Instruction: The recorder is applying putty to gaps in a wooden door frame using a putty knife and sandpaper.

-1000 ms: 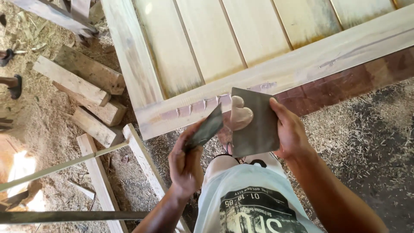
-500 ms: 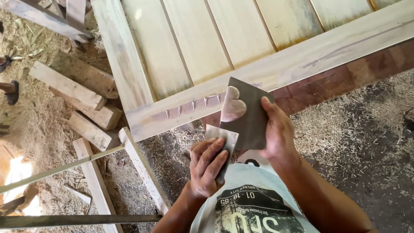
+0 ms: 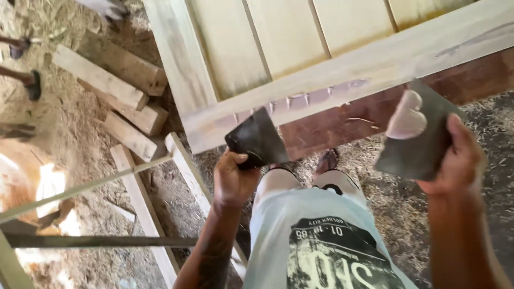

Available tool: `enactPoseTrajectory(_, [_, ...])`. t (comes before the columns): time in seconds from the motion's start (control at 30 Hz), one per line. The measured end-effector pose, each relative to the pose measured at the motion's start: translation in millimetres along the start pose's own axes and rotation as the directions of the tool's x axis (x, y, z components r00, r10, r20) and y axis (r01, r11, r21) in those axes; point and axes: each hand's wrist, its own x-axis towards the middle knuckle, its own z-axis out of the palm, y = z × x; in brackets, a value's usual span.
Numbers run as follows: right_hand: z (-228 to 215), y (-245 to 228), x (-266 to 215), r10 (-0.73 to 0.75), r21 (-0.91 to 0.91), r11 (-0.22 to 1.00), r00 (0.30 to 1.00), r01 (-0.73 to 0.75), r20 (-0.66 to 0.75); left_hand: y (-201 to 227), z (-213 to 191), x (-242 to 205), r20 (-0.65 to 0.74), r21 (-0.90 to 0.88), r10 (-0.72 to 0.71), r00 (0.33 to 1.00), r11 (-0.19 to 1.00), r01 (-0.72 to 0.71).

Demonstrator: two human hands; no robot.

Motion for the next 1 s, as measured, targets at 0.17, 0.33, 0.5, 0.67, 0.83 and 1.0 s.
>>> enactPoseTrajectory(0.17, [-51.8, 40.1, -25.5, -0.114, -0.014, 0.993, 0.990, 0.113, -0.081, 33.5, 8.4, 10.4, 0.059, -0.120, -0.266, 0.962, 0.955, 0.272])
enactPoseTrajectory(0.33, [-12.9, 69.3, -61.8, -0.170, 0.116, 0.973, 0.960, 0.199, -0.224, 47.3, -31.2, 44.0, 0.134, -0.038, -0.396, 0.909, 0.914, 0.404])
enactPoseTrajectory(0.5, [-20.3, 97.7, -113.4, -0.192, 0.196, 0.939, 0.902, 0.284, -0.386, 57.6, -21.5, 107.0, 0.251, 0.388, -0.490, 0.835, 0.841, 0.376])
enactPoseTrajectory(0.67, [-32.2, 121.8, -144.8, -0.167, 0.167, 0.937, 0.812, 0.308, -0.560, 26.0, 130.4, 170.7, 0.181, 0.823, -0.662, 0.727, -0.302, -0.480])
enactPoseTrajectory(0.83, [-69.7, 142.6, -155.9, -0.130, 0.260, 0.896, 0.771, 0.361, -0.623, -95.9, 145.1, 266.6, 0.578, 0.220, -0.770, 0.270, -0.172, -0.960])
enactPoseTrajectory(1.0, [-78.0, 153.2, -180.4, -0.053, 0.317, 0.874, 0.719, 0.369, -0.693, -159.4, 170.7, 283.4, 0.378, 0.020, -0.893, 0.245, -0.256, -0.966])
